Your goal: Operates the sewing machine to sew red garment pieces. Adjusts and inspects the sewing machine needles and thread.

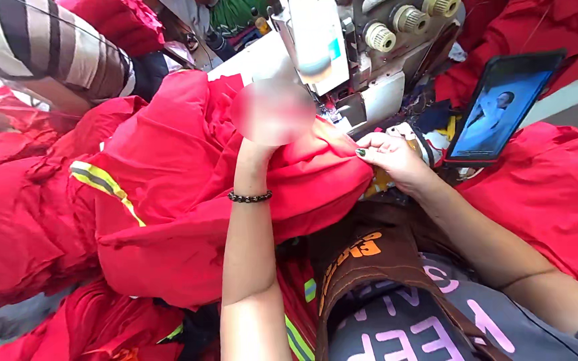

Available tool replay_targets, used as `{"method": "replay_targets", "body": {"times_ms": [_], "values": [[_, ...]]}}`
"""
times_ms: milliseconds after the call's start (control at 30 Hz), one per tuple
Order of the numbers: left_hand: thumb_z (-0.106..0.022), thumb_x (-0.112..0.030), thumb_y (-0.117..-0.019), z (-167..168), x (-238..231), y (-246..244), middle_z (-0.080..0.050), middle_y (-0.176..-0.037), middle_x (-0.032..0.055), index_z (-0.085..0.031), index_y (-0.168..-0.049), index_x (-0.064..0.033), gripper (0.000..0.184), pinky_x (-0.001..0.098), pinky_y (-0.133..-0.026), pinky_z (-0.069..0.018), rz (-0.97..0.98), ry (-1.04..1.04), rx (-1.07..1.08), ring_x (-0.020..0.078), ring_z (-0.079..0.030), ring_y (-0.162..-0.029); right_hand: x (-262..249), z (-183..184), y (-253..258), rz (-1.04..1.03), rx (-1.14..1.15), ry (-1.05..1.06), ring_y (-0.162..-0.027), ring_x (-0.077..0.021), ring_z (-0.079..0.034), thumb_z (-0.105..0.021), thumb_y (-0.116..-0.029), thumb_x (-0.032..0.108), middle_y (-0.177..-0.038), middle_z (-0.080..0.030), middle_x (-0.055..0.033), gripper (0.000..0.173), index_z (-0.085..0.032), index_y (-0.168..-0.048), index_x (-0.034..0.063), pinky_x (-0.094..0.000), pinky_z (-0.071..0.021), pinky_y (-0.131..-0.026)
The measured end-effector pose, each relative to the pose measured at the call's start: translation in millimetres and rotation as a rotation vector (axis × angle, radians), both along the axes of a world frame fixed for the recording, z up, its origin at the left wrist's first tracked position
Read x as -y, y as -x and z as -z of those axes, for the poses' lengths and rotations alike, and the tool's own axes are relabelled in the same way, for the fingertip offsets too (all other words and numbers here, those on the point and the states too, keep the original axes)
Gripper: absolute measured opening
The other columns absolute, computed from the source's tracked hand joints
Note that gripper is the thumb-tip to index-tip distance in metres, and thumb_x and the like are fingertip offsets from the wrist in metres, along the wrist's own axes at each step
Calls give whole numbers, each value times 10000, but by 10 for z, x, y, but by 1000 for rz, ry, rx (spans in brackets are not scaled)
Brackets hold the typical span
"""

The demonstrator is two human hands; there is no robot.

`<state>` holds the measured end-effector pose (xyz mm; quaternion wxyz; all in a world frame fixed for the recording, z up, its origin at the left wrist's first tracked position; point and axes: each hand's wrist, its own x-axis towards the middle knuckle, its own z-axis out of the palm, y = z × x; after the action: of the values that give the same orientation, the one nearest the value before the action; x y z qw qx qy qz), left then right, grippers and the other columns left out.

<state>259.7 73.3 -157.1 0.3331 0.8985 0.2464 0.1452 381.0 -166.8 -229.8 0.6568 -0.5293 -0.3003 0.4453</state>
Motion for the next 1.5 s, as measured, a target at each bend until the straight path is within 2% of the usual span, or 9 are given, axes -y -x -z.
{"method": "replay_targets", "body": {"times_ms": [100,233,367,533,700,1033,1233,1367,1500], "values": [[-755,-208,-899,-47,-1,-39,-718,-981,42,-750,-987,-94,143,389,-867,-507,6,-2,-84,113,-653,-924,-50,41,-26,0,-58,11,-724,-29,-659,-579,-1002,10,-822,-701,13,98,-665,-1040,38,-206,-566,-672],[-763,-145,-891,-86,-62,-4,-702,-903,-45,-731,-932,-81,83,179,-782,-509,89,129,-20,-39,-621,-815,-51,74,-51,-30,-87,17,-715,-25,-657,-577,-1013,46,-827,-704,14,104,-668,-1061,58,-197,-559,-643],[-781,-75,-856,-101,-46,-22,-706,-889,-64,-720,-931,-97,99,162,-758,-530,67,200,-6,-46,-636,-801,-64,87,-37,-9,-58,-16,-729,-28,-660,-585,-998,14,-818,-698,16,99,-648,-1072,35,-202,-563,-677],[-712,40,-849,36,-149,142,-707,-1011,-37,-709,-949,-85,159,228,-869,-560,200,299,262,34,-663,-952,3,82,183,178,623,-34,-690,-81,-618,-675,-947,100,-843,-663,-33,185,-647,-1122,47,-254,-551,-650],[-747,27,-849,351,-298,391,-674,-992,-86,-733,-890,-197,228,247,-903,-531,270,456,582,58,-632,-987,-24,160,251,388,1259,-279,-701,-267,-664,-643,-947,37,-809,-662,-151,73,-692,-943,-17,-380,-550,-596],[-733,26,-860,439,-305,423,-672,-1003,-69,-740,-819,-203,232,272,-882,-551,282,491,630,86,-639,-986,-12,175,260,359,1423,-353,-664,-305,-616,-561,-983,24,-764,-597,-147,115,-670,-946,13,-427,-508,-587],[-815,-61,-778,-82,-201,614,-669,-958,-91,-644,-1083,-102,352,210,-838,-534,354,123,274,-6,-619,-875,305,32,121,186,1058,-177,-872,-202,-714,-627,-974,52,-967,-727,-114,120,-697,-1057,2,-383,-605,-789],[-806,-202,-803,-617,284,1055,-716,-808,9,-768,-942,-116,168,579,-998,-400,463,-388,-199,191,-665,-812,851,150,42,76,956,63,-776,-185,-691,-586,-1004,143,-928,-722,-88,241,-682,-1216,83,-403,-595,-727],[-814,-100,-829,-465,656,1241,-703,-831,88,-740,-827,-85,76,651,-1095,-357,269,-724,-488,319,-683,-907,1175,471,70,-64,1072,223,-892,-357,-735,-543,-1022,116,-1046,-739,-174,242,-696,-1195,45,-586,-588,-756]]}}
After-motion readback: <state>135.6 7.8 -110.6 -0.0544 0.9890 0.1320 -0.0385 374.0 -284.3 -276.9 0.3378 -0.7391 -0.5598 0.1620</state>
